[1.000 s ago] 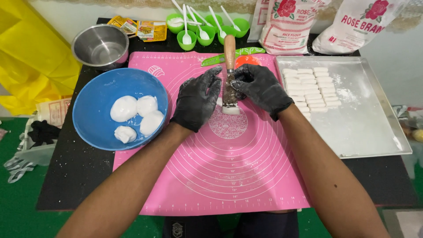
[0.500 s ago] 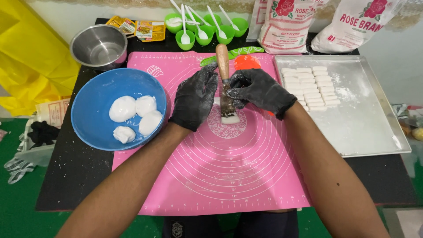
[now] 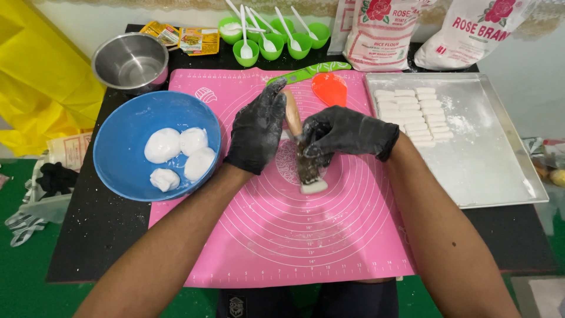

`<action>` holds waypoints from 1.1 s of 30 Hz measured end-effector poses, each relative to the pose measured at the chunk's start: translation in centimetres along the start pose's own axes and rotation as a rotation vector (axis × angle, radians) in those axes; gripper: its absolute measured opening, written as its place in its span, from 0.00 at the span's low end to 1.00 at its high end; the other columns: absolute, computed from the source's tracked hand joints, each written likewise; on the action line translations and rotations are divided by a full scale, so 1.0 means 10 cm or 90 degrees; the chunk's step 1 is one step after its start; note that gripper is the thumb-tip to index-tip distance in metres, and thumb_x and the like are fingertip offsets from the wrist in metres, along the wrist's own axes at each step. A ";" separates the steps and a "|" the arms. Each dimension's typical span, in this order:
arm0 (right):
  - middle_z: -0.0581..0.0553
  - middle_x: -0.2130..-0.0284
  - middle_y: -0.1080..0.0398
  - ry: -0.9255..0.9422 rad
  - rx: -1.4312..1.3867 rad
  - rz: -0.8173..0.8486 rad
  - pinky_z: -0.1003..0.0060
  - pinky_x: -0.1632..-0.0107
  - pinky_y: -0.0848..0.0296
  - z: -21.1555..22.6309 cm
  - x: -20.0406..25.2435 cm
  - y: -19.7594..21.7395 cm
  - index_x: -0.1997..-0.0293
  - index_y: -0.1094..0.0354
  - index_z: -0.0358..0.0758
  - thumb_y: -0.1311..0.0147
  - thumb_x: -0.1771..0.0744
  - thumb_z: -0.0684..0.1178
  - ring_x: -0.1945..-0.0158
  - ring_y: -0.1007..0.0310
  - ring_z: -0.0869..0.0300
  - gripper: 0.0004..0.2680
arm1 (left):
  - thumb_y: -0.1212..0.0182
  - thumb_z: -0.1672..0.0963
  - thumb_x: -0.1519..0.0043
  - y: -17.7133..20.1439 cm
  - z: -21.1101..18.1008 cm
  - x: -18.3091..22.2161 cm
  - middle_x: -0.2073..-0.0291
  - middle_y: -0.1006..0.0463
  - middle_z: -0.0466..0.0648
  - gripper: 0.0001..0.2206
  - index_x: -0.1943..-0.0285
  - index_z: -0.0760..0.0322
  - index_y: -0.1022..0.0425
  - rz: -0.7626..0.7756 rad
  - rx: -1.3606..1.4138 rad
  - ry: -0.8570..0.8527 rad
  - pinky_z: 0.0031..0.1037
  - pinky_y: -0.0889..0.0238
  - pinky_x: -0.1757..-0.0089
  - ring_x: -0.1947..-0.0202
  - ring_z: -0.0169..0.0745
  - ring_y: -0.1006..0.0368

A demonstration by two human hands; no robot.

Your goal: Shaping small pieces of dough into cylinders by hand and marking them with a wooden tool.

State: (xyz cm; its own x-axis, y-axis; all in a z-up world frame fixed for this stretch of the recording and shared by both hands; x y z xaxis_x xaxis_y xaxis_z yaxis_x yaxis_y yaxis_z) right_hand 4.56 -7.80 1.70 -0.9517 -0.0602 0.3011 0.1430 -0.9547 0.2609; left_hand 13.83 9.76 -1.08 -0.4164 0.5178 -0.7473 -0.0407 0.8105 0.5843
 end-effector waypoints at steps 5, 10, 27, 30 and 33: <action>0.34 0.67 0.19 -0.005 0.161 0.096 0.57 0.66 0.19 0.07 0.14 -0.02 0.54 0.21 0.32 0.28 0.43 0.42 0.62 0.18 0.53 0.16 | 0.51 0.55 0.27 0.30 -0.29 -0.18 0.50 0.19 0.58 0.13 0.41 0.65 0.23 -0.019 0.278 0.220 0.41 0.30 0.45 0.47 0.59 0.24; 0.30 0.73 0.24 0.192 -0.188 0.058 0.50 0.71 0.17 0.20 0.04 0.28 0.58 0.26 0.23 0.38 0.39 0.35 0.74 0.19 0.45 0.09 | 0.56 0.52 0.27 0.22 -0.28 -0.22 0.47 0.20 0.54 0.17 0.36 0.60 0.26 -0.011 0.445 0.399 0.36 0.22 0.50 0.44 0.47 0.24; 0.40 0.71 0.27 0.409 -0.282 -0.256 0.66 0.67 0.25 0.33 0.06 0.44 0.58 0.31 0.30 0.39 0.35 0.40 0.73 0.27 0.56 0.06 | 0.51 0.48 0.31 -0.03 -0.42 -0.13 0.62 0.16 0.58 0.20 0.51 0.69 0.21 0.097 0.795 0.485 0.33 0.21 0.55 0.63 0.47 0.16; 0.43 0.68 0.25 0.430 -0.237 -0.322 0.66 0.67 0.20 0.30 0.03 0.46 0.58 0.28 0.32 0.35 0.36 0.39 0.71 0.24 0.58 0.07 | 0.47 0.48 0.33 -0.07 -0.38 -0.12 0.61 0.16 0.59 0.21 0.50 0.71 0.21 0.096 0.866 0.538 0.35 0.21 0.56 0.62 0.50 0.17; 0.40 0.71 0.27 0.446 -0.216 -0.310 0.64 0.69 0.21 0.36 0.07 0.43 0.59 0.31 0.30 0.35 0.35 0.40 0.74 0.26 0.56 0.07 | 0.45 0.50 0.36 -0.10 -0.30 -0.09 0.60 0.17 0.66 0.21 0.47 0.76 0.23 0.071 0.856 0.630 0.39 0.21 0.54 0.61 0.59 0.17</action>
State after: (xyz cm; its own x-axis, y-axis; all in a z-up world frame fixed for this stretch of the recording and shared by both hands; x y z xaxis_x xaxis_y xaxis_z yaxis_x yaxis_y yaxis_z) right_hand 5.48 -10.87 6.30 -0.8491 0.3134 -0.4252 -0.2987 -0.9488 -0.1030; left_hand 11.52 7.63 -0.05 -0.7590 0.6486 0.0568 0.5630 0.6977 -0.4430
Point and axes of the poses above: each hand's wrist, its own x-axis away from the middle knuckle, its own y-axis out of the back of the hand, z = x × y, the point moved 3 cm from there along -x, towards the middle knuckle
